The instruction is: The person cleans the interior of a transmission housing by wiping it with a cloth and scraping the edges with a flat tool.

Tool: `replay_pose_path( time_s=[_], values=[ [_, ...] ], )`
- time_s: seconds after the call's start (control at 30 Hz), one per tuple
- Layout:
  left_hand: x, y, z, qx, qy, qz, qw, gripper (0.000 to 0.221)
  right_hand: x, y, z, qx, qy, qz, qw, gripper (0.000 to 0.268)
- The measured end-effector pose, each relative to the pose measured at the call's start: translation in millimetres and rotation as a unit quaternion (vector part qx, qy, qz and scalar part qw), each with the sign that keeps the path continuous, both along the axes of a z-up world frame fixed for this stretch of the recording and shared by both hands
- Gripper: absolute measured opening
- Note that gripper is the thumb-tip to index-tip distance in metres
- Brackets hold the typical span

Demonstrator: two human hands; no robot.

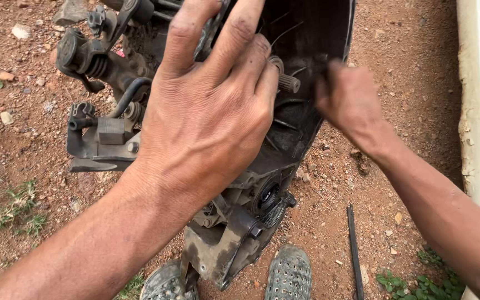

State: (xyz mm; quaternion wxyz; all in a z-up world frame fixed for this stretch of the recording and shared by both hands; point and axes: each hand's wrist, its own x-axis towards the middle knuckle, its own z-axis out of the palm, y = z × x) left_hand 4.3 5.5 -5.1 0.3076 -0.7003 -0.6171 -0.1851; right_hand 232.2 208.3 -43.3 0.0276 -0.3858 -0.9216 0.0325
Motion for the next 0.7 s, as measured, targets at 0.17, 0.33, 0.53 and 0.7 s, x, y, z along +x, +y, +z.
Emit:
replay_pose_path(
  time_s=[0.17,0.33,0.53,0.7],
  values=[
    [-3.0,1.6,6.3,-0.004,-0.006,-0.016,1.000,0.012,-3.7,-0.5,-7.8,0.047,0.092,0.122,0.987,0.009],
    [-3.7,-3.2,12.8,-0.009,-0.017,-0.025,1.000,0.012,-14.2,-17.4,-19.0,0.057,0.162,0.123,0.977,0.014],
    [0.9,2.1,32.8,-0.020,-0.026,-0.016,0.999,0.015,-11.7,14.2,8.8,0.121,0.158,0.051,0.979,0.011],
    [3.2,2.9,48.5,-0.038,-0.024,-0.017,0.999,0.015,-10.7,22.1,-2.2,0.152,0.203,0.085,0.964,0.011]
  ],
)
